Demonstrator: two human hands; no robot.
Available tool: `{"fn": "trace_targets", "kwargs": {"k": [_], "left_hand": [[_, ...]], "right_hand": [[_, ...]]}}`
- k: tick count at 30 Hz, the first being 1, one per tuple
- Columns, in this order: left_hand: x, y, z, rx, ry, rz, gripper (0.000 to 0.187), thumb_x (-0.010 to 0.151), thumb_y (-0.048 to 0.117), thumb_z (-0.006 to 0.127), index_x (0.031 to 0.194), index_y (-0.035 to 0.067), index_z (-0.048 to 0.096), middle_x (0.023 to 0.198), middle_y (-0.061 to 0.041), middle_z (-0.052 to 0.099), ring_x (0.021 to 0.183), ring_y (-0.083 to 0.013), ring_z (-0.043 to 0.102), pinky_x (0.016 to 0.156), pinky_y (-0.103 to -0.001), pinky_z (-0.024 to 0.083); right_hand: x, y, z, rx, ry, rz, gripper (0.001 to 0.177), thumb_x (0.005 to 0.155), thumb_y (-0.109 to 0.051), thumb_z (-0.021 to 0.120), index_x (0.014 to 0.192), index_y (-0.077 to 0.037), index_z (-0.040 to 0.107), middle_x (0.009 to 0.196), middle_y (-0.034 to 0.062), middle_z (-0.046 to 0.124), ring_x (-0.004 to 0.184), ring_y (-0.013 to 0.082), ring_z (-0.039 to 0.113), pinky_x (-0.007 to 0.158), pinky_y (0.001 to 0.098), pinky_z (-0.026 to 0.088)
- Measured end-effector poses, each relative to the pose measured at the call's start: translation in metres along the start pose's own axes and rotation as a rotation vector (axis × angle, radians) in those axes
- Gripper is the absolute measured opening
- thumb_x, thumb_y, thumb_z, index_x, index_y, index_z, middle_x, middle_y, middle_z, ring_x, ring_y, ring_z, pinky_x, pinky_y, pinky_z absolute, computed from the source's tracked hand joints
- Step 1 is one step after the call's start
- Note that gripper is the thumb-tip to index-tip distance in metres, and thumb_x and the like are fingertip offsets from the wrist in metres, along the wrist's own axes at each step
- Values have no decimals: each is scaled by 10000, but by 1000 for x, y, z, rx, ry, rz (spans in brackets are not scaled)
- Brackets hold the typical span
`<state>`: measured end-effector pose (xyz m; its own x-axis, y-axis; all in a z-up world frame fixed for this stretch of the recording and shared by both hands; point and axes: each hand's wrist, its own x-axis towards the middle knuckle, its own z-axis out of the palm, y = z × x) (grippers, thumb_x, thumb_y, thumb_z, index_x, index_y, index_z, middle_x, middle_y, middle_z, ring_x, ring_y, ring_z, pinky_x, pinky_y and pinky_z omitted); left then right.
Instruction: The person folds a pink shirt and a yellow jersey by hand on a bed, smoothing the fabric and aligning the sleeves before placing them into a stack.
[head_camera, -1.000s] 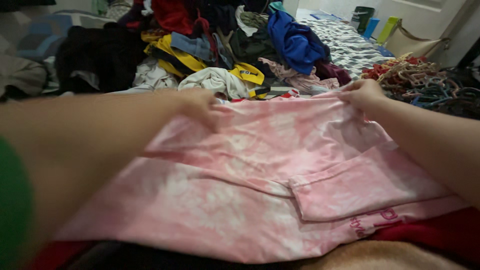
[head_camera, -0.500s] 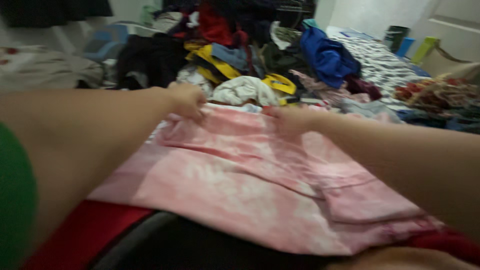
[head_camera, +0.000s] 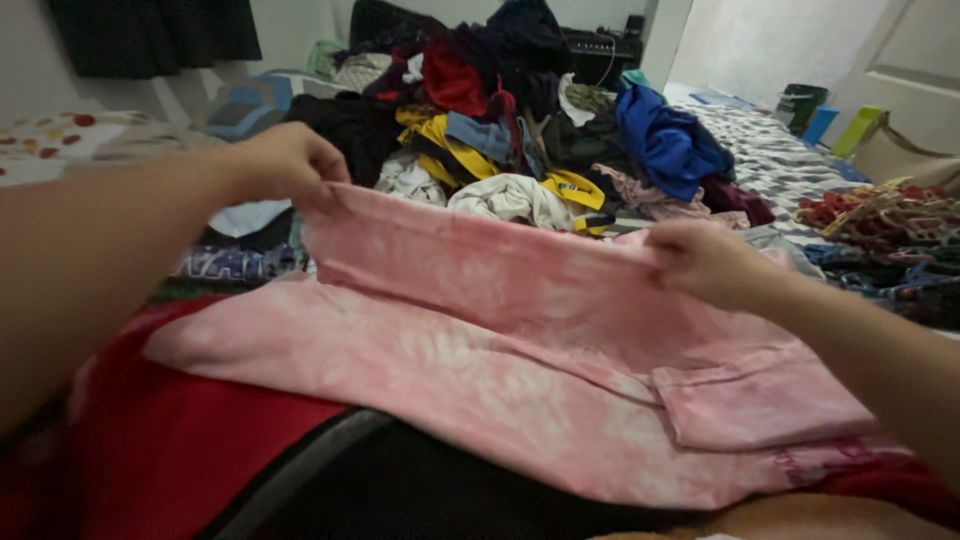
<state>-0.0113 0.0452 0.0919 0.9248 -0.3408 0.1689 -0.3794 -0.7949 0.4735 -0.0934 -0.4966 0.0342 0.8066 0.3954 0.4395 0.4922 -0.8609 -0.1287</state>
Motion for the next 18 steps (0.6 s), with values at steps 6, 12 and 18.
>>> {"fn": "trace_targets", "kwargs": {"k": [6,12,18], "left_hand": [[-64,16,-15,-81,-302,-98,268,696,24,725,928,43,858,811,-63,802,735,-163,678,708,-349,539],[-118,56,-14,123,-145,-76,200,739,127,771,914,75,855,850,-68,827,847,-177,706,808,-343,535],[-139,75,-34,64,-177,-253,296,776,204,758,1016,38,802,902,-162,799,866,-280,700,854,-425,530]], "right_hand": [[-60,-63,-32,93,-296,-80,283,727,-293,873,930,-134,755,753,35,739,727,148,676,676,352,529],[-85,-87,-38,247,-484,-56,214,824,-284,793,892,-81,777,760,18,739,748,141,657,701,333,546],[-89,-113,-78,234,-417,-109,221,705,-179,786,901,-77,774,781,20,762,776,157,698,727,309,567]]}}
